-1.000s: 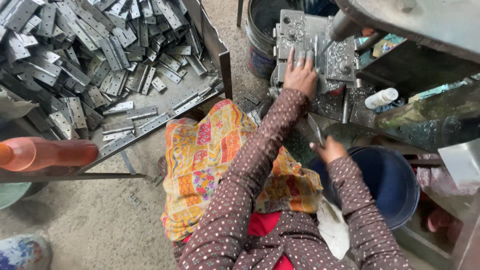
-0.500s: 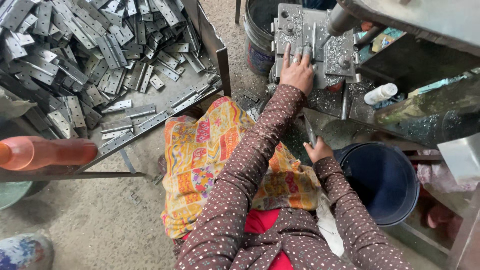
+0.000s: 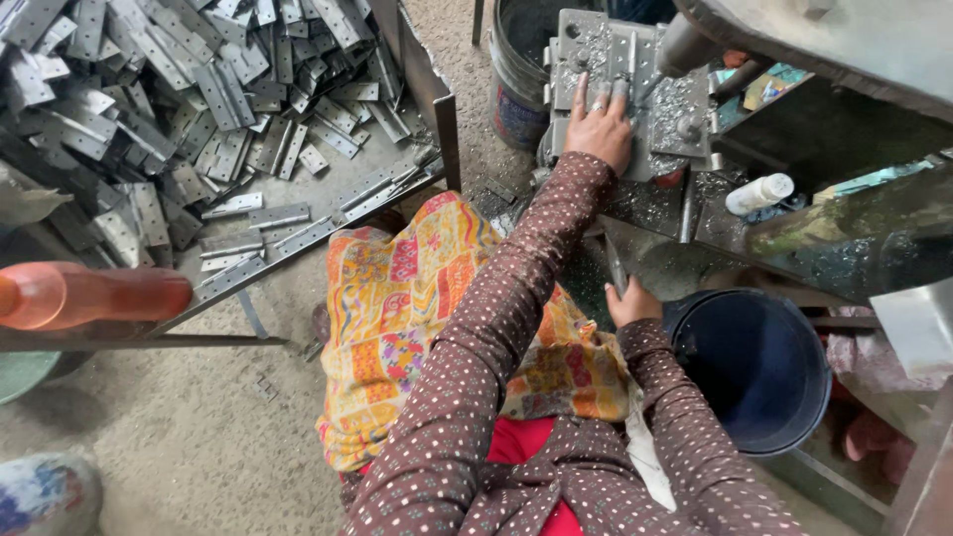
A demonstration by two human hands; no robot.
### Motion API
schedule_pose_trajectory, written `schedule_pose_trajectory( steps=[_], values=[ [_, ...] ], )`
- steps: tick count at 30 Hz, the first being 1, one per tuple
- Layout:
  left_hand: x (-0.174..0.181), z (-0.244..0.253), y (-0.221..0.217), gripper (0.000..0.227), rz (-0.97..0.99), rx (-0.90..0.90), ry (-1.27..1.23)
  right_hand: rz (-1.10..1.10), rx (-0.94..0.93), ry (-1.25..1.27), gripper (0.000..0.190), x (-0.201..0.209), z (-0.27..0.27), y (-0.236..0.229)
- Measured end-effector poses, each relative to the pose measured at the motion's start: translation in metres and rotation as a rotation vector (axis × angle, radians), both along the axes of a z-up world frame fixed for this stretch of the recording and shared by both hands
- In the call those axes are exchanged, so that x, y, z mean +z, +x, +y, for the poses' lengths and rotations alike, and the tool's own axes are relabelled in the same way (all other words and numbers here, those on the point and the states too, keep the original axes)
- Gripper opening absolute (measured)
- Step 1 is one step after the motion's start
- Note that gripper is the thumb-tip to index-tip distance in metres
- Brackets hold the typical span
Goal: The person sits on the floor and repeatedly places metal brackets into a manual punching machine, operates the lever to punch holes, and returns the processed pieces to a bin. The task involves handling metal brackets and using a lever-operated machine.
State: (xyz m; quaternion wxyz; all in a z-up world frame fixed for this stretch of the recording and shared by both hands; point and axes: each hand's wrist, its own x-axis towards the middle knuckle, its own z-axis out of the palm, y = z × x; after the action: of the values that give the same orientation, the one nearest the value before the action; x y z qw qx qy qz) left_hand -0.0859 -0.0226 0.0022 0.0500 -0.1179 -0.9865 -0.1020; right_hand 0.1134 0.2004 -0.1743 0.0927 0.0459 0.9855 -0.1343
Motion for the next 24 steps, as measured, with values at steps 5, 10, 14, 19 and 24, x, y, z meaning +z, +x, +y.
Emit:
schedule_pose_trajectory(
  steps=[5, 10, 14, 19, 24],
  values=[
    [0.016, -0.007, 0.021, 0.029, -0.085, -0.035, 0.024, 0.021, 0.078, -0.036, 0.053, -0.004, 0.014, 0.0],
    [0.016, -0.074, 0.076, 0.044, 0.335, -0.093, 0.338, -0.101, 0.09, 0.069, 0.067, 0.051, 0.025, -0.019],
    [-0.026, -0.171, 0.114, 0.045, 0.581, 0.162, 0.572, -0.179, 0.136, 0.003, 0.064, 0.096, 0.032, -0.029],
    [-0.085, -0.319, 0.121, 0.056, 0.338, 0.783, 0.357, -0.267, 0.065, 0.025, 0.06, 0.121, 0.016, -0.03],
    [-0.122, -0.427, 0.128, 0.085, -0.061, 1.053, 0.14, -0.272, 0.041, 0.057, 0.054, 0.129, 0.006, -0.026]
  ],
)
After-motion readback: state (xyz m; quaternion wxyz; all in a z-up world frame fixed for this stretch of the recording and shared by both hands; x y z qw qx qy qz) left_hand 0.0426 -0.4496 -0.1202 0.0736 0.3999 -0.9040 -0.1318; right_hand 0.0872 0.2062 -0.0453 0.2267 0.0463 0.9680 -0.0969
